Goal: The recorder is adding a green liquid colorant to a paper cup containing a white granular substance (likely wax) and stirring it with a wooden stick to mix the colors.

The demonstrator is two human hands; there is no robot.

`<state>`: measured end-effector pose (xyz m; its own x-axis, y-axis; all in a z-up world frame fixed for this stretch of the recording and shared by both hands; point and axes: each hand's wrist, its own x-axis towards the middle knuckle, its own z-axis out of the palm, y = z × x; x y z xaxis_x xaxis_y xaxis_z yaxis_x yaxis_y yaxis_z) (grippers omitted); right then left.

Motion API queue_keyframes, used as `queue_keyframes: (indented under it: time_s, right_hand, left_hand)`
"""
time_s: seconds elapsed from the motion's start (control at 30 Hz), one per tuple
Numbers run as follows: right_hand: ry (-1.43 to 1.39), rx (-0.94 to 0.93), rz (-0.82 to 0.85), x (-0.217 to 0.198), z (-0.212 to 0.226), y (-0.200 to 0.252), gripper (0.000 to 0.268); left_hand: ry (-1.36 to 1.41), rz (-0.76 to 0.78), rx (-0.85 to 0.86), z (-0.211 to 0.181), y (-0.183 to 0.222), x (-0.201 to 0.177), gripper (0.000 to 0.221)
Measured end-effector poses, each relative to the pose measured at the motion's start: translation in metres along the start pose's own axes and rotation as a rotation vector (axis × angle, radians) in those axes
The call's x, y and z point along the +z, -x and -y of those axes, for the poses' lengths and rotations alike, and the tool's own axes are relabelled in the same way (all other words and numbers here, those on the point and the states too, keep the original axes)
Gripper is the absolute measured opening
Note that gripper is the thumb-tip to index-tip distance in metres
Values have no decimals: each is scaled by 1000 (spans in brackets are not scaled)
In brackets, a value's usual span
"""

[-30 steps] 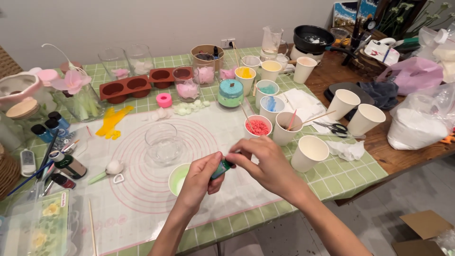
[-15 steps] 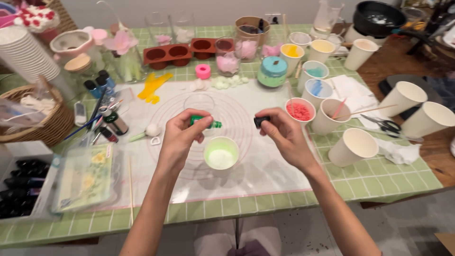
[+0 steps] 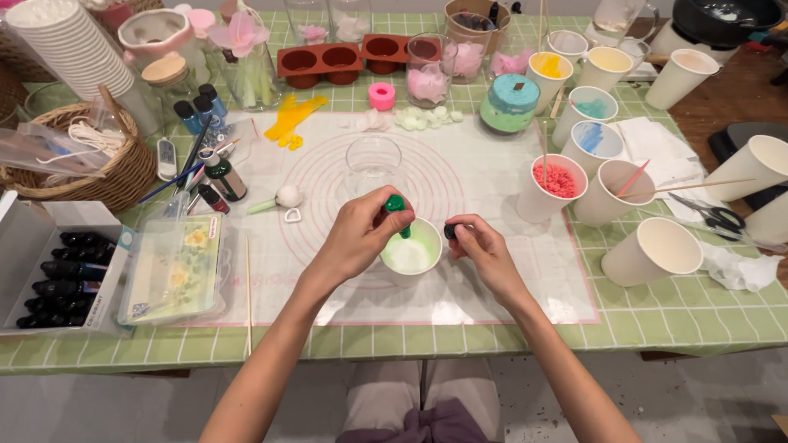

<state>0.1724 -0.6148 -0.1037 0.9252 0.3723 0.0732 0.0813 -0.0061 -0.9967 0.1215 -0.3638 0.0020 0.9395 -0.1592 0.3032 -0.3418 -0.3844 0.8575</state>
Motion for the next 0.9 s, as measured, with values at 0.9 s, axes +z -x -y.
queue_keyframes:
  time_s: [0.9]
  right_hand:
    - [-240, 73, -23, 0, -4, 2, 38]
  left_hand:
    - [-17, -78, 222, 5, -4, 9, 23]
